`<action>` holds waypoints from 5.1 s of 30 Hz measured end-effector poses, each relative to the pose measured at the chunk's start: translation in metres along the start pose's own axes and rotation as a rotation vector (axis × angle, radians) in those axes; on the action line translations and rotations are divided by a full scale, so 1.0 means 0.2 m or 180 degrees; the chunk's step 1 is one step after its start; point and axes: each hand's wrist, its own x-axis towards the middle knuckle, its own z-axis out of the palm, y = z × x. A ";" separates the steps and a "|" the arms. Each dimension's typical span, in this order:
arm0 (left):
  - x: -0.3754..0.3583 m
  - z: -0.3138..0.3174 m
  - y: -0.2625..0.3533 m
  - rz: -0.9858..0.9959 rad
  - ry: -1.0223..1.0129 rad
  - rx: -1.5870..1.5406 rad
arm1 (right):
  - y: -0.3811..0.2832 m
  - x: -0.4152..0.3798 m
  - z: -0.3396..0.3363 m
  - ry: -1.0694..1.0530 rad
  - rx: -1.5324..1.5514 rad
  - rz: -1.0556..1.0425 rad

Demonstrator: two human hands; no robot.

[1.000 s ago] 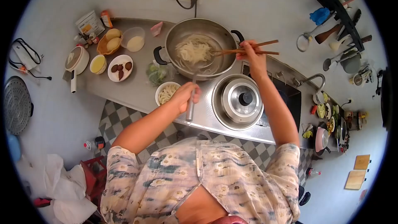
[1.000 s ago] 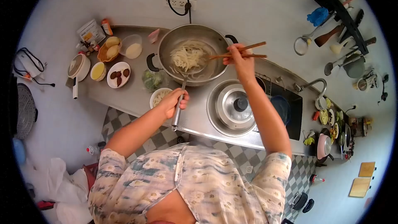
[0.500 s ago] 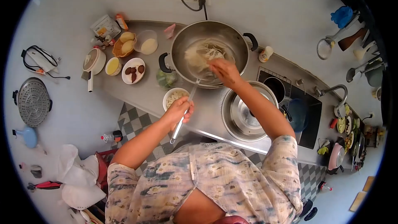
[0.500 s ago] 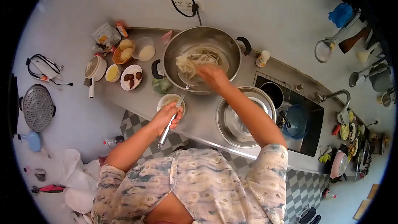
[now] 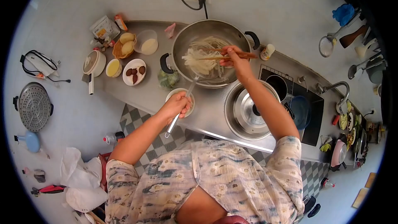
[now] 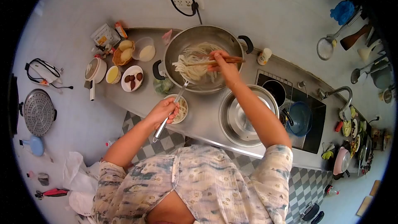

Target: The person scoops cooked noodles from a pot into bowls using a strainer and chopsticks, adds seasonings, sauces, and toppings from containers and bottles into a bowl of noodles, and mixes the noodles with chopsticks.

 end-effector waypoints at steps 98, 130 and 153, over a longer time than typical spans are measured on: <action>-0.19 -0.20 0.13 -0.0310 -0.0745 -0.1252 | 0.16 0.69 -0.32 0.0840 -0.2404 0.0109; -0.21 -0.24 0.23 0.0676 -0.0309 -0.0888 | 0.36 0.63 -0.26 0.0669 -0.1136 0.0922; -0.09 -0.32 0.18 0.0713 -0.0034 -0.0524 | -0.08 0.37 -0.12 0.0293 0.0997 0.1487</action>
